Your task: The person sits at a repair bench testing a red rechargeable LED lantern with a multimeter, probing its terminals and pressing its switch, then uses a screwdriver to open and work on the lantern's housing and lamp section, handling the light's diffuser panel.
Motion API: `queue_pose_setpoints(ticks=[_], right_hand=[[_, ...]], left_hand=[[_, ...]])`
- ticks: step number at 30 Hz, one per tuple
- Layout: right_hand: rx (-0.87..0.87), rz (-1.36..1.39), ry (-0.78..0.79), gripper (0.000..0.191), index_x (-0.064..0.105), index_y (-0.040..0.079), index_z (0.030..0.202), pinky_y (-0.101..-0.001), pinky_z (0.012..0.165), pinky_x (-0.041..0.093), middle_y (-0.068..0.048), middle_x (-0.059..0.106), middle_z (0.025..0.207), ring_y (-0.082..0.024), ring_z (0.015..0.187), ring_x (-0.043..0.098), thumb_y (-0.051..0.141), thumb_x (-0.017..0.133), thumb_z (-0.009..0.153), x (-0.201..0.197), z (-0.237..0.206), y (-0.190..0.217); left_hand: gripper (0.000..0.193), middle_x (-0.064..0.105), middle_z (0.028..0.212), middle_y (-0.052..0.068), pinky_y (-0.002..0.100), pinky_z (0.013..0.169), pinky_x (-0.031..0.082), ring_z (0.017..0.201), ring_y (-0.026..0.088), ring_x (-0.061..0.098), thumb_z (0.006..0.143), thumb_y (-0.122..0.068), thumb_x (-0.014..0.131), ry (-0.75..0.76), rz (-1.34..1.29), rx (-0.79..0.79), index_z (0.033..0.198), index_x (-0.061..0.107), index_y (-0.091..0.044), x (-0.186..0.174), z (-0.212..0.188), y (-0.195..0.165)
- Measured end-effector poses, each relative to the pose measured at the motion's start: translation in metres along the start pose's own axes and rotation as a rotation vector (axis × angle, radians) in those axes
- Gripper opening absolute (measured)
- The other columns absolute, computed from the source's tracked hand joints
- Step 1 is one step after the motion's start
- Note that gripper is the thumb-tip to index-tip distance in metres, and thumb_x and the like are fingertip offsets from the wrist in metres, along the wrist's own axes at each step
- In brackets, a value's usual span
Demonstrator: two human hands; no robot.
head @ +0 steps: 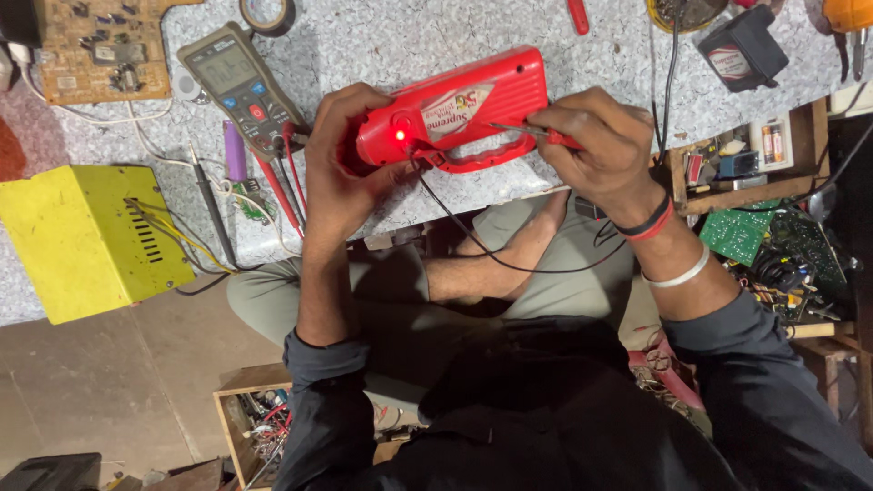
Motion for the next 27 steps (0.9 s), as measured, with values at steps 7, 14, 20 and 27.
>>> queue_pose_setpoints(ticks=[7,14,20,27], right_hand=[[0.004,0.020,-0.023,0.024,0.072,0.003,0.112,-0.0282,0.064,0.055,-0.010,0.069,0.101,-0.022,0.082,0.072,0.002,0.091,0.097,0.001,-0.002,-0.005],[0.410,0.370,-0.136,0.036,0.053,0.000,0.119,-0.0224,0.067,0.045,-0.003,0.060,0.090,-0.008,0.075,0.058,0.006,0.086,0.104,0.000,-0.030,-0.034],[0.508,0.408,-0.073,0.024,0.057,-0.003,0.115,-0.0195,0.076,0.047,-0.006,0.061,0.096,-0.007,0.084,0.058,0.002,0.080,0.109,-0.036,-0.018,-0.040],[0.133,0.163,0.063,0.021,0.061,-0.008,0.120,-0.0258,0.081,0.053,-0.016,0.069,0.105,-0.019,0.093,0.068,-0.006,0.076,0.106,-0.068,0.035,-0.013]], left_hand=[[0.067,0.056,0.136,0.008,0.033,0.113,0.053,0.127,0.021,0.062,0.075,0.002,0.097,-0.002,0.030,-0.006,0.131,0.060,-0.003,-0.002,-0.001,0.002],[0.065,0.052,0.141,0.009,0.034,0.117,0.052,0.133,0.022,0.059,0.084,-0.002,0.093,-0.022,0.002,-0.008,0.139,0.058,-0.004,-0.004,-0.004,0.007],[0.064,0.054,0.138,0.007,0.034,0.118,0.051,0.131,0.019,0.059,0.088,-0.006,0.092,-0.055,-0.054,-0.067,0.141,0.056,-0.003,-0.004,-0.005,0.017],[0.061,0.054,0.139,0.009,0.035,0.117,0.052,0.132,0.022,0.059,0.089,-0.008,0.092,-0.055,0.009,-0.014,0.140,0.057,-0.004,-0.004,-0.007,0.012]])
Point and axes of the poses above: each hand's wrist, its own z-axis towards the middle knuckle, its own x-axis out of the palm, y = z × x, the point moved 4 cm from there along z, towards the middle knuckle
